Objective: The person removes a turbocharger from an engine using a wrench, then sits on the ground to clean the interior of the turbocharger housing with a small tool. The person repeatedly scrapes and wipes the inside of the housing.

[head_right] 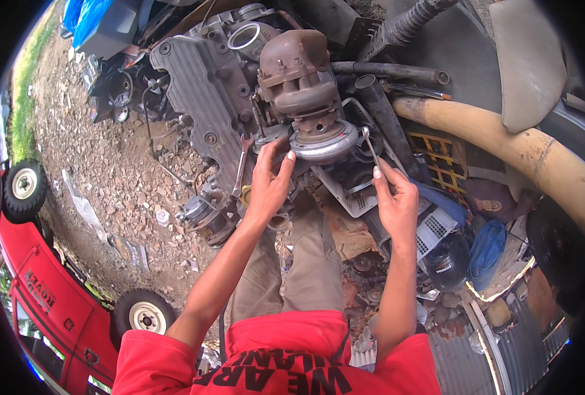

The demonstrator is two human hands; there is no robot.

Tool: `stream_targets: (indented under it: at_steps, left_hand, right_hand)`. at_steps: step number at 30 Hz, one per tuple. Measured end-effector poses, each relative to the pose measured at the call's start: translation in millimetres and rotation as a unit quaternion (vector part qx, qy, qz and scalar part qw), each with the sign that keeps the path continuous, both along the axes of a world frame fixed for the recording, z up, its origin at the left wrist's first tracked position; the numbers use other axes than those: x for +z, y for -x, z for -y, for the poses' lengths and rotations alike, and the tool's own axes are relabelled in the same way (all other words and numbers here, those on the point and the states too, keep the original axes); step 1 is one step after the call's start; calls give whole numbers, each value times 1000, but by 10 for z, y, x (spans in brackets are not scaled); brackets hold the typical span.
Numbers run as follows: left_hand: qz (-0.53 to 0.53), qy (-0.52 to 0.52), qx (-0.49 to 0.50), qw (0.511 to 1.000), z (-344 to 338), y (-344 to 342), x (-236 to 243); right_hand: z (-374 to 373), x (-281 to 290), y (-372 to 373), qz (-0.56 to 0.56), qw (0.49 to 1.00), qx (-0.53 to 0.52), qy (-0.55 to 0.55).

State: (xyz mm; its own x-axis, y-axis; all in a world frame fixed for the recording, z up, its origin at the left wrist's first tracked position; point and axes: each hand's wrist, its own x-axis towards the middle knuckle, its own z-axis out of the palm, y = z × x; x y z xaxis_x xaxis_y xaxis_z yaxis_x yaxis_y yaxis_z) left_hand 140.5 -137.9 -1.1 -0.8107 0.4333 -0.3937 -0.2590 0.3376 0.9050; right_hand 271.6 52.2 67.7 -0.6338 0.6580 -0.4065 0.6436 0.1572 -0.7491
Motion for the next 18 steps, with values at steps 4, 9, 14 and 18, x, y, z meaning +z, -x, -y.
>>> stream_targets:
  at_steps: [4,9,14,18]
  left_hand:
    - [-79,25,2,997,-29,-24,-20]
    - [97,-59,66,991,31,-97,160]
    - [70,-94,85,989,97,-55,27]
    - [59,-109,38,992,62,12,-54]
  right_hand:
    - [78,307,390,26,988,147,-34]
    - [530,300,585,17,963,263,-62]
    - [703,271,818,49,933,316,-164]
    - [741,298,1046,24,917,354,-183]
